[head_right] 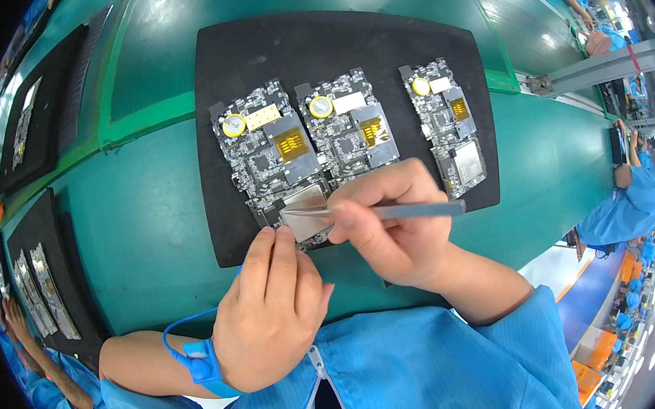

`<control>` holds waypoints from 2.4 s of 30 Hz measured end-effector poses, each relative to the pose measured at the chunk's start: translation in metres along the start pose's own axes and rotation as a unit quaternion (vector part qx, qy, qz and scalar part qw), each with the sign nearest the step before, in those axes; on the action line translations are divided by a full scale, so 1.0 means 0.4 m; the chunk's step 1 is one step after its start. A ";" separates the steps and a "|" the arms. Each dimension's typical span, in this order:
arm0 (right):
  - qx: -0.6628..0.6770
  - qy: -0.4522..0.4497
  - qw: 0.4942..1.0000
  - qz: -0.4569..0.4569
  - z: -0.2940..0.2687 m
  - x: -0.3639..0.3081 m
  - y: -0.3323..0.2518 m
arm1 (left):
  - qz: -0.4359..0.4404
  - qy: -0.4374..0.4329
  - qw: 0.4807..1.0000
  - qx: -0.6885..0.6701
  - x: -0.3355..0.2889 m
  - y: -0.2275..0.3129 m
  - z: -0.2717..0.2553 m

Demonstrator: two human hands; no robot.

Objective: The person uses tweezers to pick up small rectangular metallic components from a strip on the table and places them onto circuit boards. The person repeats this process for multiple boards, handling the components with precision.

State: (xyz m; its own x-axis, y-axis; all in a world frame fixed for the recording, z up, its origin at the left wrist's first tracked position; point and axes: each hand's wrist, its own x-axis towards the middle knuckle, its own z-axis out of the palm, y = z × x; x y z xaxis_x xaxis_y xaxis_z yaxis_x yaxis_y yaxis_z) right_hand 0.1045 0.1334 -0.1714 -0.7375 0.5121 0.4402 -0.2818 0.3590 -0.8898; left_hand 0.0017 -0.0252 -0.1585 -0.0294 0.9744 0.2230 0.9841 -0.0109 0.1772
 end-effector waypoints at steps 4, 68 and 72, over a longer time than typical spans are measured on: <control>0.062 0.100 0.992 0.041 -0.063 0.014 -0.036 | -0.030 -0.007 0.998 -0.048 0.020 -0.009 0.006; -0.474 0.124 0.867 0.087 -0.457 -0.070 -0.012 | -0.420 0.045 0.744 -0.517 -0.016 -0.138 0.007; -0.259 0.148 0.892 0.341 -0.504 -0.065 0.017 | -0.418 0.029 0.734 -0.534 -0.023 -0.146 -0.010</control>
State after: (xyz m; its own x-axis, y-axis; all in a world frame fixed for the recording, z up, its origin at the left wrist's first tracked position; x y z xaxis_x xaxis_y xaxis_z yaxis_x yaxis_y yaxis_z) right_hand 0.2456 0.2797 -0.1644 -0.4138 0.9048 -0.1005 0.5483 0.1596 -0.8209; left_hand -0.0561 -0.0343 -0.1671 -0.5836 0.7294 -0.3569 -0.0812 0.3849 0.9194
